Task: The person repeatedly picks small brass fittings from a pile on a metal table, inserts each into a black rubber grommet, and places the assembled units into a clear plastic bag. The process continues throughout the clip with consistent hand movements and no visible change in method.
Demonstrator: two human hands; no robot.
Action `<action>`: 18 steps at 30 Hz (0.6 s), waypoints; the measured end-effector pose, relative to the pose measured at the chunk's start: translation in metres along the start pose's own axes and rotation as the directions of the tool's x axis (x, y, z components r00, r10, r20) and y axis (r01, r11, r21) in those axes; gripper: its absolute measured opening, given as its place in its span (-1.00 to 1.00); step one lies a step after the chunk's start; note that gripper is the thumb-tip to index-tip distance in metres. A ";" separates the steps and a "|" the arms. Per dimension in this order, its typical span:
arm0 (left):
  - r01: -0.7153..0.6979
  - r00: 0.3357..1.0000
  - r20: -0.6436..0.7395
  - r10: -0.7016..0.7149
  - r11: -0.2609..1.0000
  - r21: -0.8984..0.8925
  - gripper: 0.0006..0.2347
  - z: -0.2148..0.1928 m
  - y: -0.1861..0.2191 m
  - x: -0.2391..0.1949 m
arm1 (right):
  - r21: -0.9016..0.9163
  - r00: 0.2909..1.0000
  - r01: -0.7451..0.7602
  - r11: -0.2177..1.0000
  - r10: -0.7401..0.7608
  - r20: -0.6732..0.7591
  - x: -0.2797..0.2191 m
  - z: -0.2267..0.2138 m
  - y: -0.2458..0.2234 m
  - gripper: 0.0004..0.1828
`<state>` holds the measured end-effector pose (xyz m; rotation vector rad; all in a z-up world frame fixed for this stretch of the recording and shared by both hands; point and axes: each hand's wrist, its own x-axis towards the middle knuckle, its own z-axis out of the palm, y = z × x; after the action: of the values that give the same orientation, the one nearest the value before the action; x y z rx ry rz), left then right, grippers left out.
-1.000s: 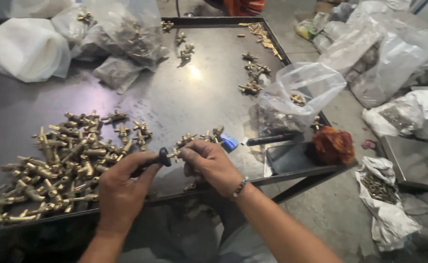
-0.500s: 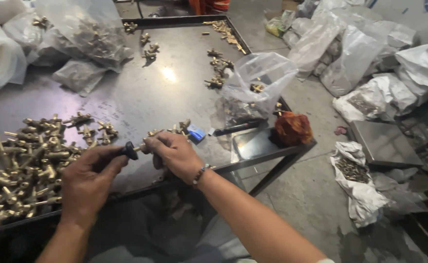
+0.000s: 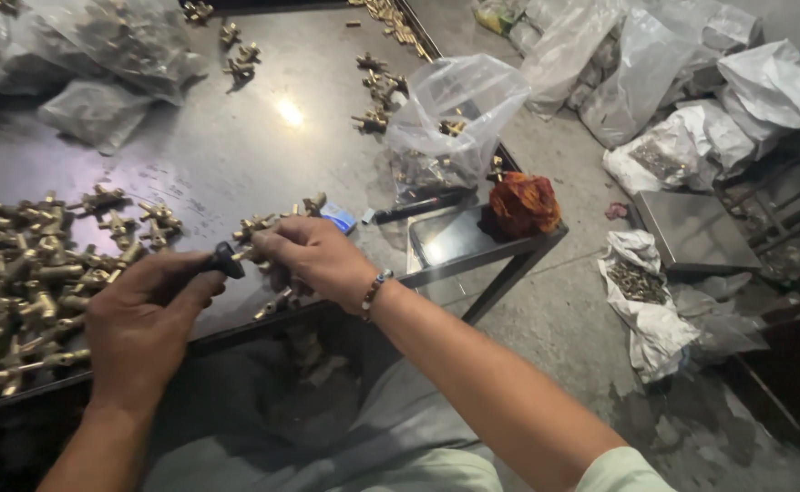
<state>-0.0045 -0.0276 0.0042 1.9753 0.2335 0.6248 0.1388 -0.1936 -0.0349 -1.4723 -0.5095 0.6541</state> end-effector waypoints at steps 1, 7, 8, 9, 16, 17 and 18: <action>0.010 1.000 0.000 -0.010 0.999 -0.037 -0.83 0.002 -0.004 -0.002 | -0.008 0.999 0.043 0.999 -0.042 0.025 -0.003 -0.001 -0.005 -0.69; -0.247 0.969 0.050 0.242 0.957 0.151 -0.80 0.002 0.002 -0.007 | 0.076 0.954 0.218 0.973 -0.229 0.194 -0.003 -0.011 0.015 -0.79; -0.298 0.954 0.076 0.289 0.936 0.185 -0.80 0.001 0.004 -0.007 | 0.067 0.963 0.169 0.983 -0.180 0.203 -0.004 -0.011 0.017 -0.80; -0.294 0.955 0.080 0.284 0.937 0.186 -0.80 0.001 0.005 -0.007 | 0.070 0.964 0.165 0.984 -0.176 0.202 -0.005 -0.011 0.017 -0.80; 0.429 0.897 0.273 -0.347 0.830 -0.355 -0.85 -0.003 -0.036 0.017 | 0.214 0.918 0.266 0.940 -0.315 0.240 -0.017 -0.007 0.004 -0.75; 0.487 0.868 0.293 -0.401 0.805 -0.341 -0.86 -0.005 -0.031 0.019 | 0.229 0.904 0.303 0.925 -0.355 0.237 -0.017 -0.005 0.004 -0.75; 0.486 0.868 0.293 -0.401 0.805 -0.339 -0.86 -0.002 -0.026 0.019 | 0.231 0.904 0.304 0.924 -0.356 0.237 -0.016 -0.004 0.004 -0.75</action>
<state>0.0128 -0.0054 -0.0121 1.4913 0.3942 0.1350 0.1292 -0.2075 -0.0383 -1.0848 -0.8702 0.6177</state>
